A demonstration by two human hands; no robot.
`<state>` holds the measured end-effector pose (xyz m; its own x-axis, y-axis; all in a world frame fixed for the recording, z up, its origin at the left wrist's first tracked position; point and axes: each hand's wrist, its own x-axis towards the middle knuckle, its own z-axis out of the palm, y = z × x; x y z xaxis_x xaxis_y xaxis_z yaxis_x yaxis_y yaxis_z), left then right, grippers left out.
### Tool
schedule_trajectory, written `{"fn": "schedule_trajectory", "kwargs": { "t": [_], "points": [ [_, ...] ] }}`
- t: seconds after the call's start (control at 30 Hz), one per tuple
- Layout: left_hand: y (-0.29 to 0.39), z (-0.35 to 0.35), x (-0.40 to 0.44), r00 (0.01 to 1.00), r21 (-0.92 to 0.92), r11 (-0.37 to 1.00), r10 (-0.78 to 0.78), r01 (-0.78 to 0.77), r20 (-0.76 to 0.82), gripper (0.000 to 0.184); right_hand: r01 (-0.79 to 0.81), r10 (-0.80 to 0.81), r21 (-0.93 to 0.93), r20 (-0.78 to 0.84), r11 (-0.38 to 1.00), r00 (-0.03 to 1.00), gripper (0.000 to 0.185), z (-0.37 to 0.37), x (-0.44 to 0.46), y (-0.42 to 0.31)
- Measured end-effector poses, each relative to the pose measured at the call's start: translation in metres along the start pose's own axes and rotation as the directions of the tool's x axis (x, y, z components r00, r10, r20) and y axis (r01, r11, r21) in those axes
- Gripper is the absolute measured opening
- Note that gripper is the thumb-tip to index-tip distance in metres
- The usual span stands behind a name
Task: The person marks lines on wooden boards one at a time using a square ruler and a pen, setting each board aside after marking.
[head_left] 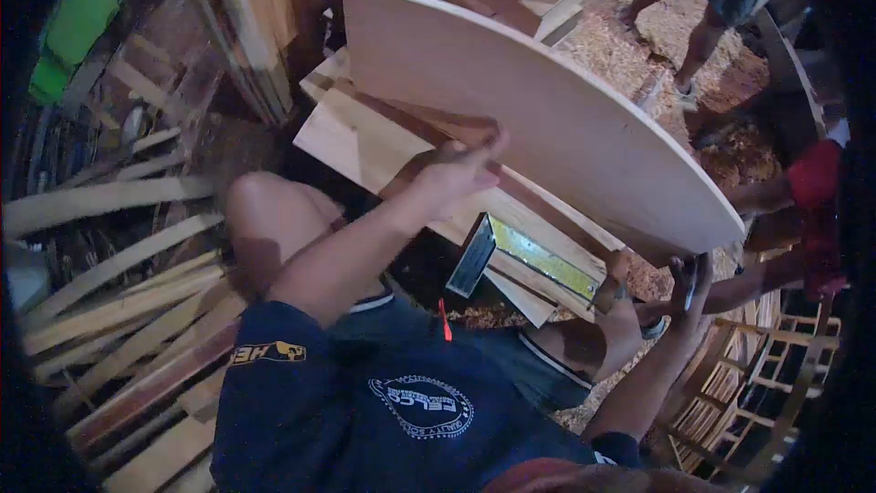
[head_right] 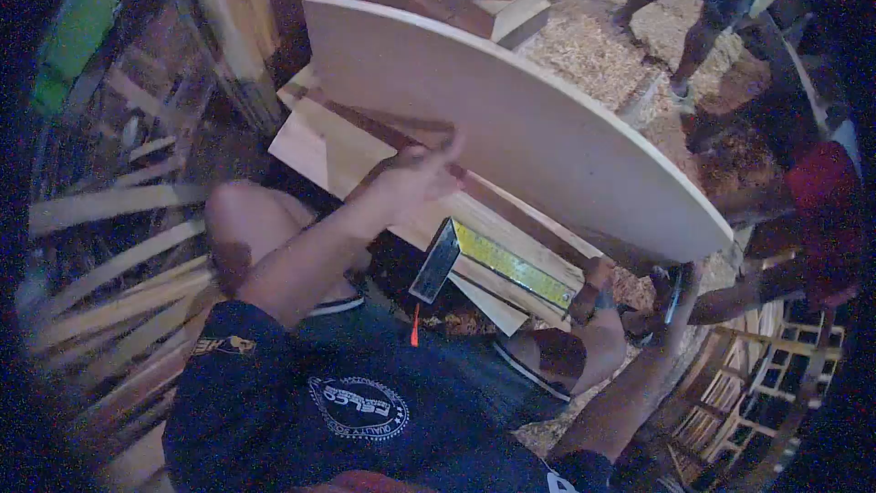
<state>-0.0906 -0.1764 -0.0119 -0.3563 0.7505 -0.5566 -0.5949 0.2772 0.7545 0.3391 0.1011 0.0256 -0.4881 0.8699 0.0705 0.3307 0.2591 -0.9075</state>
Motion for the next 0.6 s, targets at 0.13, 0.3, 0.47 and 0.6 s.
{"fn": "schedule_trajectory", "kwargs": {
  "t": [0.13, 0.3, 0.47, 0.6],
  "points": [
    [0.037, -0.032, -0.055, 0.969, 0.854, 0.518, 0.19, 0.04, -0.16, 0.056, 0.028, -0.028, -0.058, -0.008, 0.998, 1.0, 0.054, 0.026, -0.012, 0.04],
    [0.092, -0.205, -0.027, 0.585, 0.83, 0.529, 0.734, -0.174, -0.345, 0.046, 0.01, -0.001, 0.098, -0.091, 0.995, 0.996, 0.044, 0.054, -0.036, 0.042],
    [0.13, -0.2, -0.047, 0.738, 0.753, 0.504, 0.674, -0.422, -0.038, 0.045, 0.075, -0.083, 0.077, 0.112, 0.994, 0.99, 0.047, 0.046, -0.028, 0.079],
    [0.129, -0.207, -0.031, 0.842, 0.788, 0.536, 0.538, -0.302, -0.043, 0.038, 0.061, -0.054, -0.274, 0.031, 0.96, 0.998, 0.035, 0.054, -0.029, 0.067]
  ]
}}
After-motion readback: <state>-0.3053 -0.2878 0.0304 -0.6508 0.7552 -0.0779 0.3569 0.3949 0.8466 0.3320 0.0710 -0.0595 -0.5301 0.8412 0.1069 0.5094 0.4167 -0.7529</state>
